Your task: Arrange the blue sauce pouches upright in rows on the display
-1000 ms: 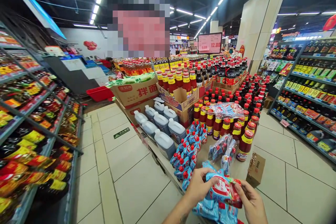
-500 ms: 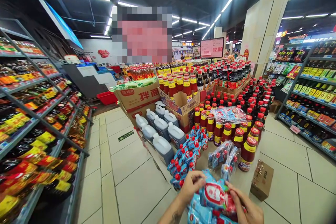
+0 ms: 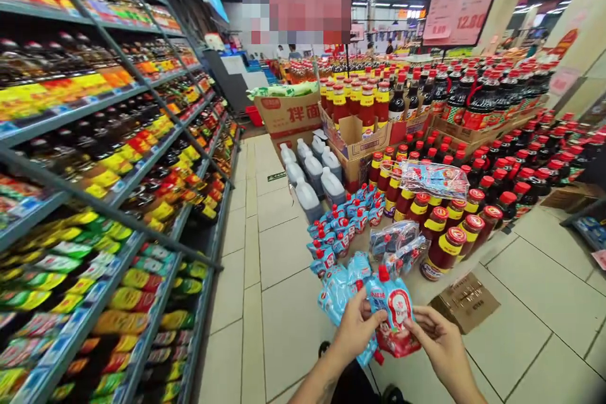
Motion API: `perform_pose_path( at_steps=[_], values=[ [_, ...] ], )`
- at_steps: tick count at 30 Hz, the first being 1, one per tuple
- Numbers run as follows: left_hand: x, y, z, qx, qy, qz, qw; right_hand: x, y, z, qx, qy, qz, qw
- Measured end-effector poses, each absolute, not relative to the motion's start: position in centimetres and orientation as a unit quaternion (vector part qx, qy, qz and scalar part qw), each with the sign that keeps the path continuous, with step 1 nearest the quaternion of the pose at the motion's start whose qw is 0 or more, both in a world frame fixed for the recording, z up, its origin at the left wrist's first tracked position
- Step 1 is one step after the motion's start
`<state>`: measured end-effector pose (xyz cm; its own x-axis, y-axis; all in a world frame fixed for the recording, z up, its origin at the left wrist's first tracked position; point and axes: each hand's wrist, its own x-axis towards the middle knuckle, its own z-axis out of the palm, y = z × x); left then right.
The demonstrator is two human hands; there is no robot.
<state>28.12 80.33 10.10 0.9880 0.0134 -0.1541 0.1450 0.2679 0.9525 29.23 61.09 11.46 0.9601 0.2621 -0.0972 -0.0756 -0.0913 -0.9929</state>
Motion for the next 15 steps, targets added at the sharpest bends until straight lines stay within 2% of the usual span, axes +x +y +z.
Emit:
perform_pose_path(
  at_steps=[4,8,15],
  values=[
    [27.0,82.1,10.3,0.626,0.149,0.023,0.765,29.9,64.2,11.0,-0.805,-0.122,0.020,0.580],
    [27.6,84.1,11.0,0.678,0.153,0.064,0.716,31.7,66.8,11.0,-0.866,-0.183,-0.050,0.463],
    [31.0,88.2,12.4,0.729,0.126,0.114,0.663,34.4,65.8,14.3,-0.839,-0.357,-0.050,0.407]
  ],
)
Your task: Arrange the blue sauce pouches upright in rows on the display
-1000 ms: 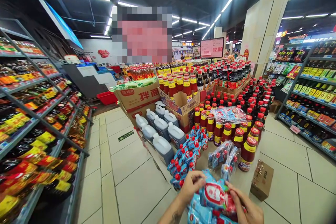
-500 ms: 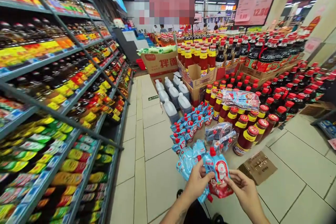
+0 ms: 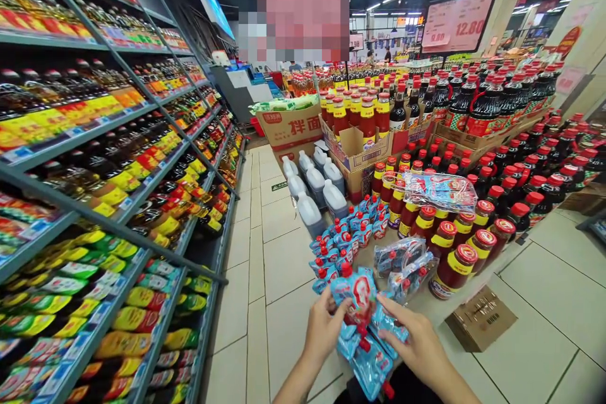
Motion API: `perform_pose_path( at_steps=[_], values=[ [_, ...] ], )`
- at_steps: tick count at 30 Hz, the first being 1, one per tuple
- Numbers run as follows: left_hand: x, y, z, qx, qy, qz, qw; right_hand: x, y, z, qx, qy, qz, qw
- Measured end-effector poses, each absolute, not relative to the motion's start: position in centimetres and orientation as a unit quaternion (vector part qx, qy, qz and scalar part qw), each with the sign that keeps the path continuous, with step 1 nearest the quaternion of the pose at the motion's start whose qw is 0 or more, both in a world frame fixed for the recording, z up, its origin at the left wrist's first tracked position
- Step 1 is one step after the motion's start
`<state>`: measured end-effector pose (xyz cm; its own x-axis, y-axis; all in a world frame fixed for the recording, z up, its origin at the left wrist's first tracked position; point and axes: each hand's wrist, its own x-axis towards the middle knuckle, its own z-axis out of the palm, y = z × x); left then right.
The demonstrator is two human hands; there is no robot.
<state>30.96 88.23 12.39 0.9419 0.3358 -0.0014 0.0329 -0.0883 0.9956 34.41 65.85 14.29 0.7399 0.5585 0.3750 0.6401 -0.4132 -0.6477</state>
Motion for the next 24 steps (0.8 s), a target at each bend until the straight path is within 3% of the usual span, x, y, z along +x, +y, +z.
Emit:
perform_pose_path(
  at_steps=[5,9,13,18,24],
  values=[
    [35.0,90.9,14.3,0.712,0.190,0.257,0.626,36.3,60.5,16.2,-0.793,-0.421,-0.181,0.402],
    [39.9,91.0,15.7,0.724,0.160,0.286,0.606,39.6,55.5,16.6,-0.802,-0.361,-0.269,0.393],
    [47.0,88.7,14.9,0.795,0.101,0.224,0.555,45.0,51.8,17.8,-0.761,-0.373,-0.315,0.426],
    [55.7,85.0,11.0,0.889,0.057,0.134,0.434,50.9,49.0,18.5,-0.740,-0.383,-0.308,0.459],
    [59.1,83.2,6.9,0.954,0.050,0.015,0.297,54.0,47.0,17.2,-0.734,-0.374,-0.286,0.490]
  ],
)
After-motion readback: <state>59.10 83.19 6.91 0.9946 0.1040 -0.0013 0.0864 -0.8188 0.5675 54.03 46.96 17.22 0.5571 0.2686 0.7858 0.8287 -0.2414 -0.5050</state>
